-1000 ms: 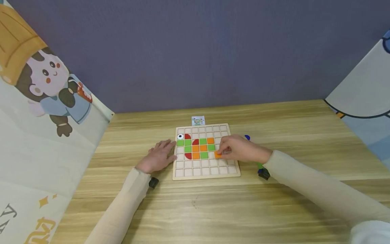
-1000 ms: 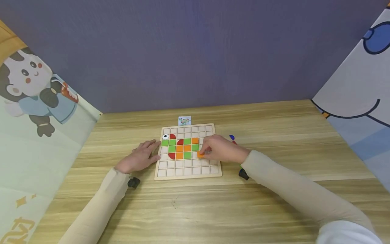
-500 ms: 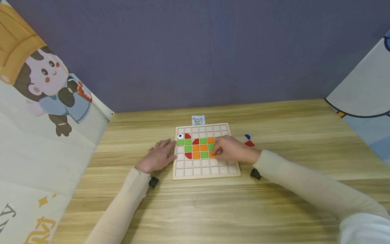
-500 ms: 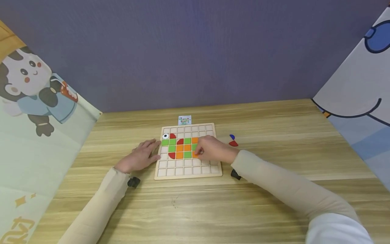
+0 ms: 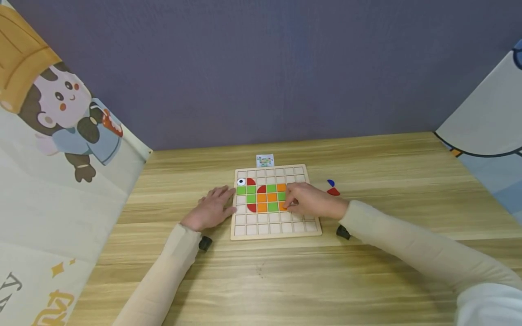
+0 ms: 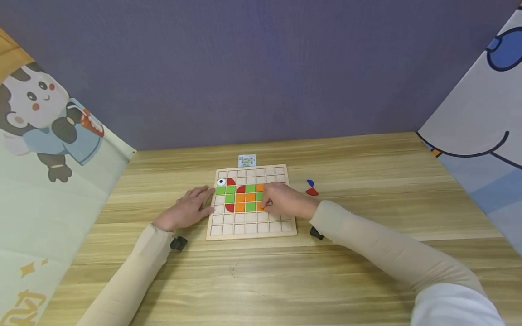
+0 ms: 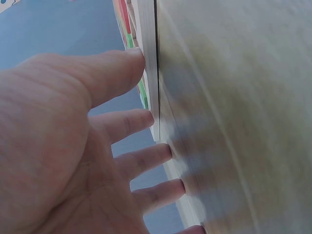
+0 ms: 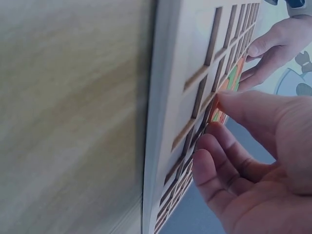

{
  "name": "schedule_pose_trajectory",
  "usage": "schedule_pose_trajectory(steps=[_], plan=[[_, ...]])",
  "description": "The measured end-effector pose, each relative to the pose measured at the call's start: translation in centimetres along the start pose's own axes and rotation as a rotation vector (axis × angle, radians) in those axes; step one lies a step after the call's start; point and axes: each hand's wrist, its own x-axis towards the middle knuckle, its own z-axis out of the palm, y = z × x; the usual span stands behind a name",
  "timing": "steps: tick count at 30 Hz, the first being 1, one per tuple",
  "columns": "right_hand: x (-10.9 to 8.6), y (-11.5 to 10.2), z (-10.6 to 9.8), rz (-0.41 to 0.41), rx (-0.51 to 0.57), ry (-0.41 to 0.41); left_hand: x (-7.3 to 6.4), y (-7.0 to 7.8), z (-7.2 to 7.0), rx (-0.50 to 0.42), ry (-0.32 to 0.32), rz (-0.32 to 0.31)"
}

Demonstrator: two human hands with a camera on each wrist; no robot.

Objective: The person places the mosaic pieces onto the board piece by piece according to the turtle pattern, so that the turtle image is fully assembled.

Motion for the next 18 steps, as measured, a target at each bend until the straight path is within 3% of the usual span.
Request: schedule_pose_trajectory(steps=[6,10,18], plan=[[-0.9,0.9,-0.5,-0.025,0.008,0.035,0.1,0.0,0.1,0.007,-0.010,-0.009],[-2.2,2.1,-1.9,0.022,0.028,0.087,0.1,0.0,0.1,0.007,-0.013,-0.015],[-5.3,5.0,-4.3,0.129,-0.076,0.158,0.1,-0.1,0.1,0.000,-0.015,-0.025]])
